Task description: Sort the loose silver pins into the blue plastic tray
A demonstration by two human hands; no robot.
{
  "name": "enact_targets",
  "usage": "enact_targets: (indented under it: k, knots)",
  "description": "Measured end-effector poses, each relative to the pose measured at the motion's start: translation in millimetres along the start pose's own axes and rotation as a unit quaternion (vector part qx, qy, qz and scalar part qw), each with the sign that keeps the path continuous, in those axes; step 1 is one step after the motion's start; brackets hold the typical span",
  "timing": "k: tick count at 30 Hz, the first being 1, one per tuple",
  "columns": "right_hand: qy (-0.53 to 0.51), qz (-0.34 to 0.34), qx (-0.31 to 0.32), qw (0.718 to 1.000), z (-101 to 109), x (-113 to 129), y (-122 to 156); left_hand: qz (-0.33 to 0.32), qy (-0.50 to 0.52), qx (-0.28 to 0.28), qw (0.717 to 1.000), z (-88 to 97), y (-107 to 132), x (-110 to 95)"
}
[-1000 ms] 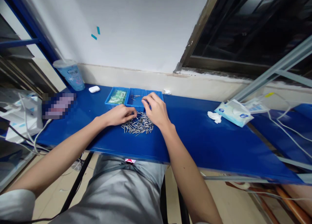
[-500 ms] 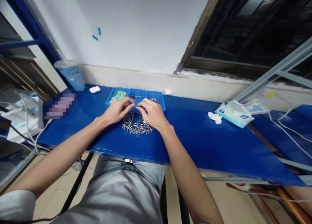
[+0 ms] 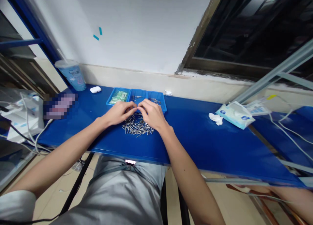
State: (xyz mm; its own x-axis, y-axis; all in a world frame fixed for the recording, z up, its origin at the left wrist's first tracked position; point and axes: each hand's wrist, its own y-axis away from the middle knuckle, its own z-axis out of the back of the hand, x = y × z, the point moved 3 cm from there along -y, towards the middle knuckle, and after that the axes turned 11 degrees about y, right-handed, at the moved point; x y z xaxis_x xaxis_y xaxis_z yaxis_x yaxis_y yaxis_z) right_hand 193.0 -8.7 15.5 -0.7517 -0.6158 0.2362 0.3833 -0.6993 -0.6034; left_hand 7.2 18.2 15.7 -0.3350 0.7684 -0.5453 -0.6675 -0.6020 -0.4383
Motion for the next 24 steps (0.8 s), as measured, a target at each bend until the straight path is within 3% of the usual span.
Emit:
enact_targets:
  k: [3,13,24]
  knots:
    - [0.001,-0.010,0.012,1.000,-1.6,0.5,-0.4,-0.022,0.002,0.010,1.000,-1.8,0.6,-0.9]
    - [0.019,-0.025,0.020,0.999,-1.7,2.0,-0.3,-0.085,-0.026,-0.065,0.994,3.9,0.9,-6.3]
    - [0.015,-0.017,0.038,0.999,-2.9,2.4,0.7,-0.048,0.055,-0.080,0.994,3.2,1.2,-3.0]
